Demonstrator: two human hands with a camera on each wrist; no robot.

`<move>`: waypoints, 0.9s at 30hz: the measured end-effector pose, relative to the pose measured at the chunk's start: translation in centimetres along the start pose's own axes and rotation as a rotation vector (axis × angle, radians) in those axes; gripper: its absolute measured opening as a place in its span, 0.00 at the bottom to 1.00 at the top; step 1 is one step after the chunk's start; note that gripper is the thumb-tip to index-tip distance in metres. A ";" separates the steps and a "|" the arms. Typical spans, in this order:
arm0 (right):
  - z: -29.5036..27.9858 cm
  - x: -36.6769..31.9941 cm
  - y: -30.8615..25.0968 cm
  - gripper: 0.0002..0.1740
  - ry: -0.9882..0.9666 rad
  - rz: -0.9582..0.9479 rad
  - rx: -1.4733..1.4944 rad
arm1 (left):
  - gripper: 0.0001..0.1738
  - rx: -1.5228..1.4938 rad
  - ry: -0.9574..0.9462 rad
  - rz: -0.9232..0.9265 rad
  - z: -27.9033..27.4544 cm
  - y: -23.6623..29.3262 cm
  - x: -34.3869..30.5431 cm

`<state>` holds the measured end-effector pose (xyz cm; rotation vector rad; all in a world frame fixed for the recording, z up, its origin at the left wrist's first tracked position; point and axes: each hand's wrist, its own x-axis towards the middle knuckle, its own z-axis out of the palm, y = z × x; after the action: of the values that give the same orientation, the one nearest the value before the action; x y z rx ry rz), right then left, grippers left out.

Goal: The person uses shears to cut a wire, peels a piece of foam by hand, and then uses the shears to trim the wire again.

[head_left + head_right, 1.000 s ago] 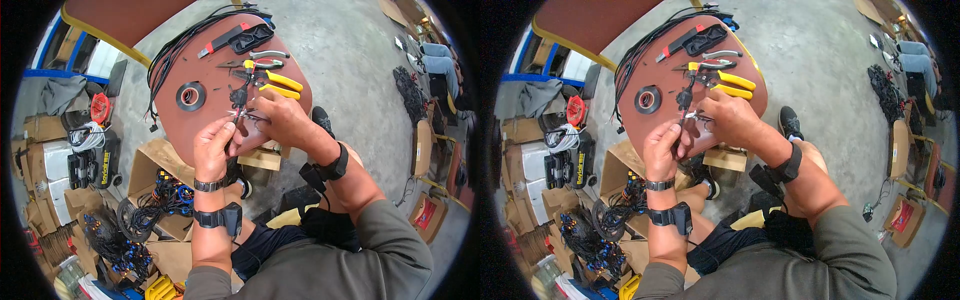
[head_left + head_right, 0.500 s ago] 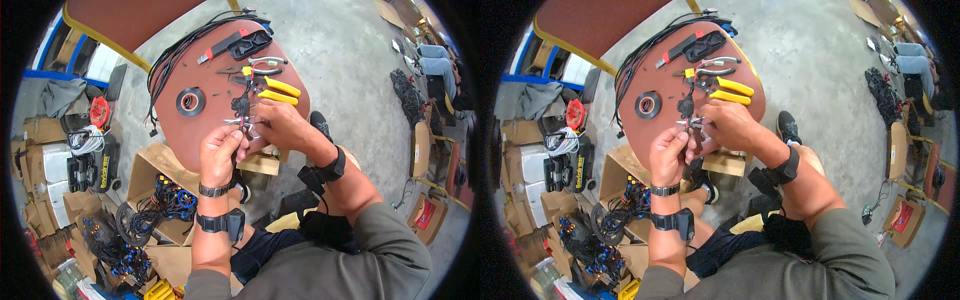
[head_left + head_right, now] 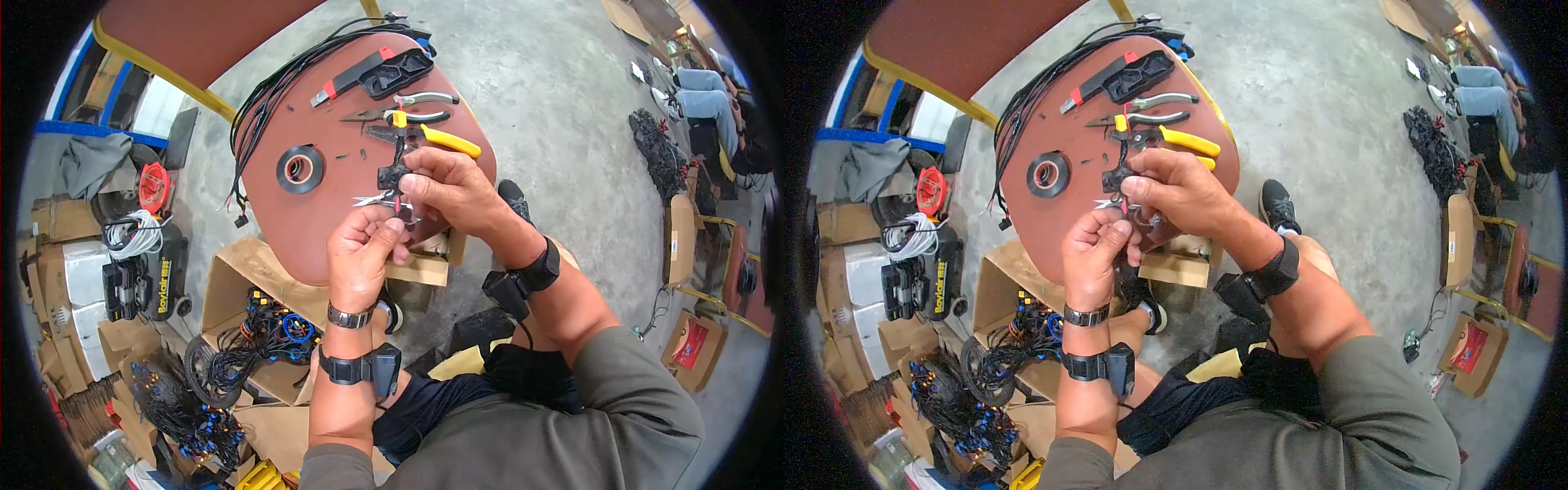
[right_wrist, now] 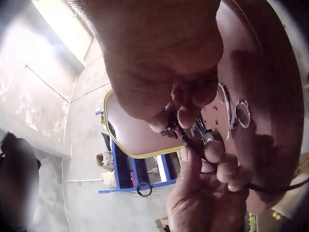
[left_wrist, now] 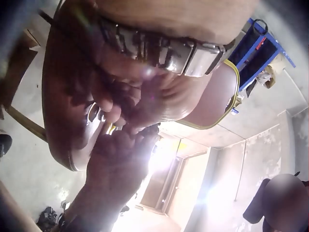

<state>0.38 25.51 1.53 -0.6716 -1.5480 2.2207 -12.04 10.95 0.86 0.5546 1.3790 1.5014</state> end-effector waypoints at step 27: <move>0.4 -0.4 1.1 0.25 -0.146 -0.208 0.028 | 0.09 0.273 0.190 0.225 1.0 0.4 -0.2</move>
<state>0.45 24.61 0.73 -0.3293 -1.5734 2.1702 -11.25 11.32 1.51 0.7737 1.7316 1.5855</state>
